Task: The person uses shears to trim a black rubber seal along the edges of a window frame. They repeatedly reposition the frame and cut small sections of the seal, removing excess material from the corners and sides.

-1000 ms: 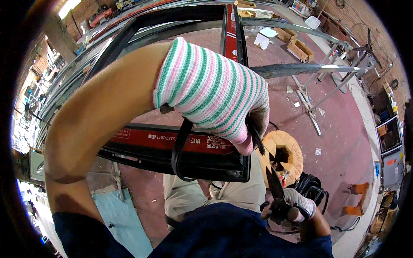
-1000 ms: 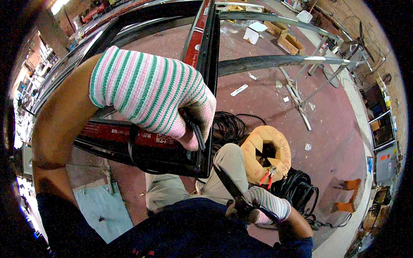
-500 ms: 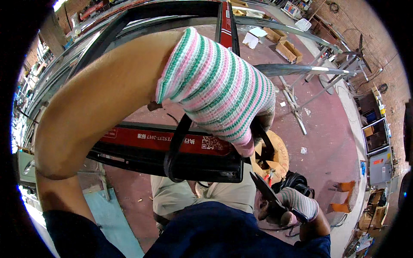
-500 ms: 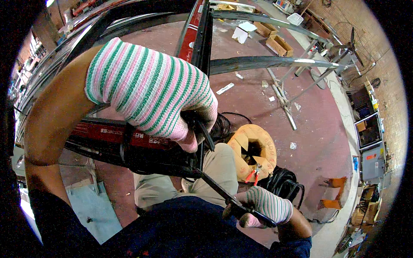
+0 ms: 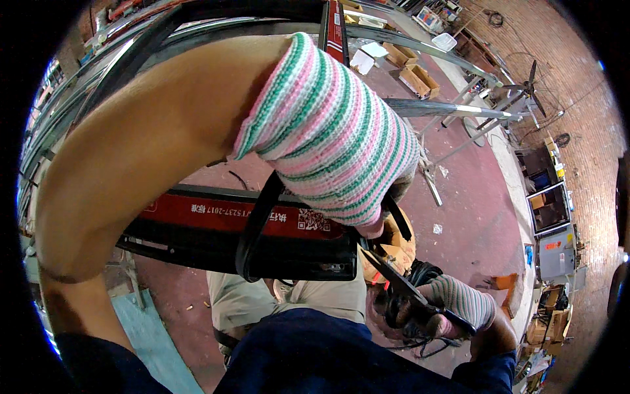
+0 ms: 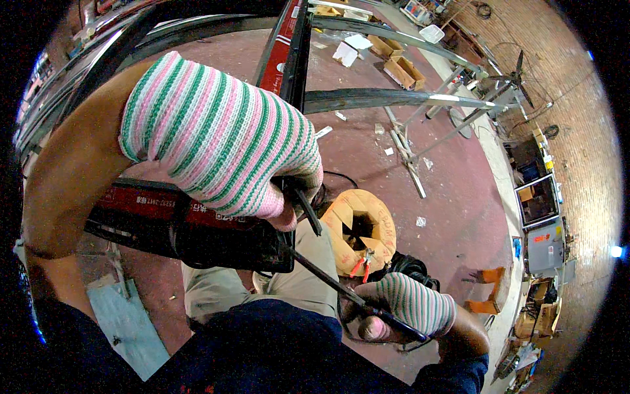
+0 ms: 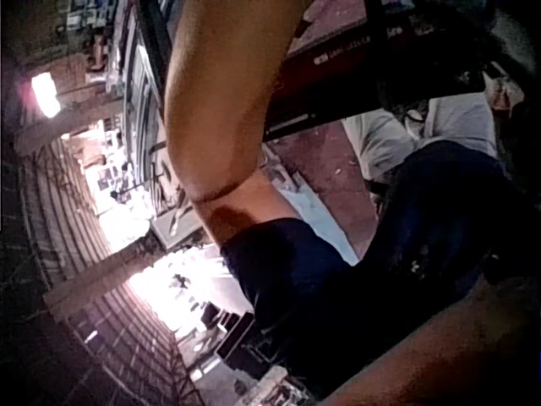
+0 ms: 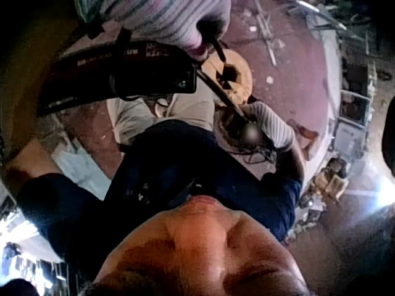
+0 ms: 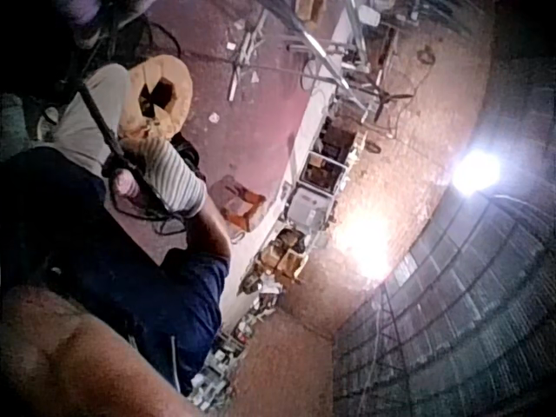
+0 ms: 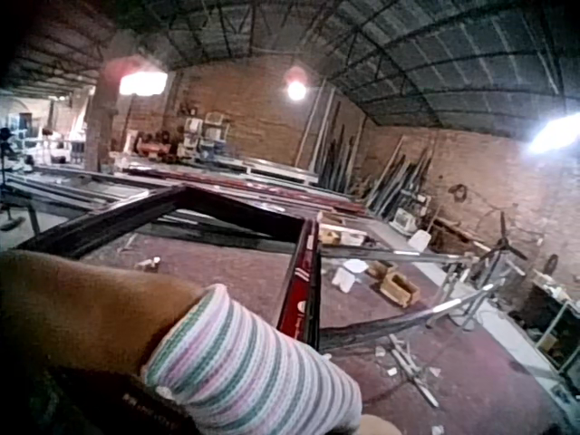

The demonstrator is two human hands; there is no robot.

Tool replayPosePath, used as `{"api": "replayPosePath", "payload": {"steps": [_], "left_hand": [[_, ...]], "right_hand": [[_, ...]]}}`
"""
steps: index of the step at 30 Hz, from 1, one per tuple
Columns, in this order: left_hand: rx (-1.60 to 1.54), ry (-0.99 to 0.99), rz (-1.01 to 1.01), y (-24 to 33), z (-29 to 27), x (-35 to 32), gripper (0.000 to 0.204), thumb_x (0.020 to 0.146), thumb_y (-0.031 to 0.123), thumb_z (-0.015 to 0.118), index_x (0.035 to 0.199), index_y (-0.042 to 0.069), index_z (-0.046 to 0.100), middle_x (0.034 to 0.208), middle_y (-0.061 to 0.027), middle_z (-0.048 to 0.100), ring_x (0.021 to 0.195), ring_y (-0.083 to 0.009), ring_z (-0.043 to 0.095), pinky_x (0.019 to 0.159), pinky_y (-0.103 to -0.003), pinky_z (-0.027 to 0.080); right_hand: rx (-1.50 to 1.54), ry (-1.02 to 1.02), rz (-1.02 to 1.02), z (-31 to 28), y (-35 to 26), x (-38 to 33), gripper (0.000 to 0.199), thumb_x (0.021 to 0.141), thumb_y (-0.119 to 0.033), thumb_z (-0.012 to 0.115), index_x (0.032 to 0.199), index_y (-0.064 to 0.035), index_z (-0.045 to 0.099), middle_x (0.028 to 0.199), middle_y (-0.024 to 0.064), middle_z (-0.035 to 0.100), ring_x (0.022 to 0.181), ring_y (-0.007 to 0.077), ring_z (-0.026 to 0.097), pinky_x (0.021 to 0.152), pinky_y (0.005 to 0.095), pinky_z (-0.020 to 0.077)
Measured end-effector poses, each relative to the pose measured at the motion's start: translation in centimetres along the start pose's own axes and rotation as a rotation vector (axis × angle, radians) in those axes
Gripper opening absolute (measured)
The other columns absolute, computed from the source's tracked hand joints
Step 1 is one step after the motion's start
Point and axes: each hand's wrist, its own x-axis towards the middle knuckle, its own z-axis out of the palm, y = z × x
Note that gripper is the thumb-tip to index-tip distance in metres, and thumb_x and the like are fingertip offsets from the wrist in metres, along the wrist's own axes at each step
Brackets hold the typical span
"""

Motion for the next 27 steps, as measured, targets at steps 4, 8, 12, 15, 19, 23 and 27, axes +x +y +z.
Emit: {"api": "replayPosePath", "payload": {"steps": [4, 8, 12, 15, 19, 23, 27], "left_hand": [[-0.002, -0.003, 0.009, 0.0, 0.0, 0.0, 0.019, 0.081, 0.014, 0.072, 0.097, 0.003, 0.073, 0.088, -0.0116, 0.068, 0.087, -0.0231, 0.066, 0.080, -0.035, 0.051], [-0.005, -0.001, 0.002, -0.1, 0.0, -0.2, 0.020, 0.081, 0.014, 0.072, 0.097, 0.003, 0.072, 0.088, -0.0116, 0.068, 0.087, -0.0234, 0.066, 0.080, -0.035, 0.051], [-0.007, -0.001, 0.005, -0.2, 0.0, -0.3, 0.020, 0.081, 0.014, 0.072, 0.097, 0.003, 0.072, 0.088, -0.0117, 0.068, 0.087, -0.0237, 0.066, 0.080, -0.035, 0.051], [-0.008, -0.001, 0.020, -0.2, 0.0, -0.2, 0.020, 0.081, 0.014, 0.072, 0.097, 0.003, 0.072, 0.088, -0.0118, 0.068, 0.087, -0.0240, 0.066, 0.080, -0.035, 0.051], [-0.011, 0.002, 0.003, -0.3, 0.2, -0.4, 0.020, 0.081, 0.014, 0.072, 0.097, 0.003, 0.072, 0.088, -0.0119, 0.068, 0.087, -0.0243, 0.066, 0.080, -0.035, 0.051], [-0.013, 0.008, -0.011, -0.5, 0.3, -0.7, 0.020, 0.080, 0.014, 0.072, 0.097, 0.003, 0.072, 0.088, -0.0119, 0.068, 0.087, -0.0246, 0.066, 0.080, -0.036, 0.051], [-0.012, 0.000, 0.017, -0.4, 0.0, -0.2, 0.020, 0.080, 0.014, 0.072, 0.097, 0.003, 0.072, 0.088, -0.0120, 0.067, 0.087, -0.0249, 0.066, 0.080, -0.036, 0.051]], "right_hand": [[-0.006, 0.008, -0.037, 0.0, 0.3, -0.1, 0.049, 0.083, -0.038, 0.070, 0.113, -0.0004, 0.063, 0.094, 0.0120, 0.069, 0.086, 0.0201, 0.065, 0.082, 0.0325, 0.0512], [-0.052, -0.034, -0.080, -0.5, 0.3, 0.2, 0.049, 0.072, -0.016, 0.068, 0.117, 0.0003, 0.063, 0.099, 0.0120, 0.071, 0.090, 0.0189, 0.066, 0.087, 0.0319, 0.0515], [-0.028, -0.011, 0.083, -0.4, -0.7, 0.3, 0.044, 0.073, -0.012, 0.066, 0.115, 0.0006, 0.064, 0.100, 0.0112, 0.071, 0.091, 0.0185, 0.067, 0.088, 0.0320, 0.0515], [-0.043, 0.004, 0.018, -0.2, -0.9, 0.0, 0.039, 0.076, -0.012, 0.066, 0.113, 0.0008, 0.065, 0.099, 0.0109, 0.071, 0.091, 0.0173, 0.067, 0.088, 0.0315, 0.0515], [-0.056, 0.011, 0.032, -0.4, 0.1, 0.2, 0.036, 0.077, -0.013, 0.067, 0.111, 0.0002, 0.066, 0.098, 0.0113, 0.072, 0.090, 0.0169, 0.067, 0.087, 0.0310, 0.0516], [-0.059, -0.014, 0.089, -0.8, -0.5, 0.5, 0.035, 0.078, -0.013, 0.067, 0.111, -0.0004, 0.067, 0.097, 0.0113, 0.072, 0.089, 0.0173, 0.067, 0.086, 0.0312, 0.0518], [-0.046, 0.008, 0.083, -0.5, -0.8, -0.1, 0.034, 0.079, -0.012, 0.066, 0.111, -0.0005, 0.067, 0.098, 0.0101, 0.072, 0.090, 0.0165, 0.067, 0.086, 0.0314, 0.0519]]}}
